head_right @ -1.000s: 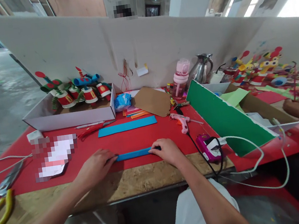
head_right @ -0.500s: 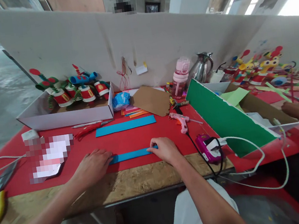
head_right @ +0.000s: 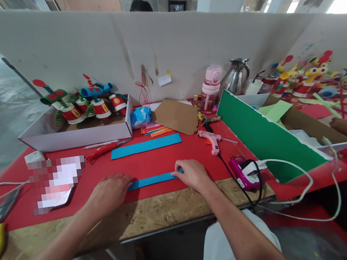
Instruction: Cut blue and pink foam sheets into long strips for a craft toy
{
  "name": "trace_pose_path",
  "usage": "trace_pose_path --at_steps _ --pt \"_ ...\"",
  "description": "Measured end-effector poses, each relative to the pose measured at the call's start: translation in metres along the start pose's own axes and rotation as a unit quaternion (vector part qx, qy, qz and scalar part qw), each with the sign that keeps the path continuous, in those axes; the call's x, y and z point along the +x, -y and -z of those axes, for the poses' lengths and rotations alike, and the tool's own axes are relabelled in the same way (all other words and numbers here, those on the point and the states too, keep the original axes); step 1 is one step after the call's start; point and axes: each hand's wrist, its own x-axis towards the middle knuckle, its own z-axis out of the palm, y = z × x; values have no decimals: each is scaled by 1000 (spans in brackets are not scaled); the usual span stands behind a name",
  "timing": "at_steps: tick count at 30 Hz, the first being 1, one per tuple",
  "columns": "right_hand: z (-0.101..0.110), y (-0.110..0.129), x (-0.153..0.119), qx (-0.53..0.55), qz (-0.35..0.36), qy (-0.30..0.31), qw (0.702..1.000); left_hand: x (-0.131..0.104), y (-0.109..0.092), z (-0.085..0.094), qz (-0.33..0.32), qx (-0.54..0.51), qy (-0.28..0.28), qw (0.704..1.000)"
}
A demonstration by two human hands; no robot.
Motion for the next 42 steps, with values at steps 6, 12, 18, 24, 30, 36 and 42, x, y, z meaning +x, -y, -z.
trace_pose_path --at_steps 6,12,18,24,30,36,42 --pt "-1 1 2 -7 -21 0 1000 -1 -1 -1 1 11 -9 1000" --pt "0 1 4 -10 -31 3 999 -10 -8 -5 -1 60 -88 994" --pt "0 5 1 -8 -28 4 1000 -9 -11 -24 -199 83 -184 959" --pt "3 -15 -3 90 -11 -19 996 5 -6 -35 -200 83 -163 962" --pt "7 -39 -8 147 2 -24 989 3 -5 -29 -211 71 -131 966" --pt "5 -37 -7 90 -15 -30 995 5 -4 -32 -200 55 -138 968" --pt "3 -36 -8 56 -17 -27 998 6 -3 -32 -204 50 -129 969"
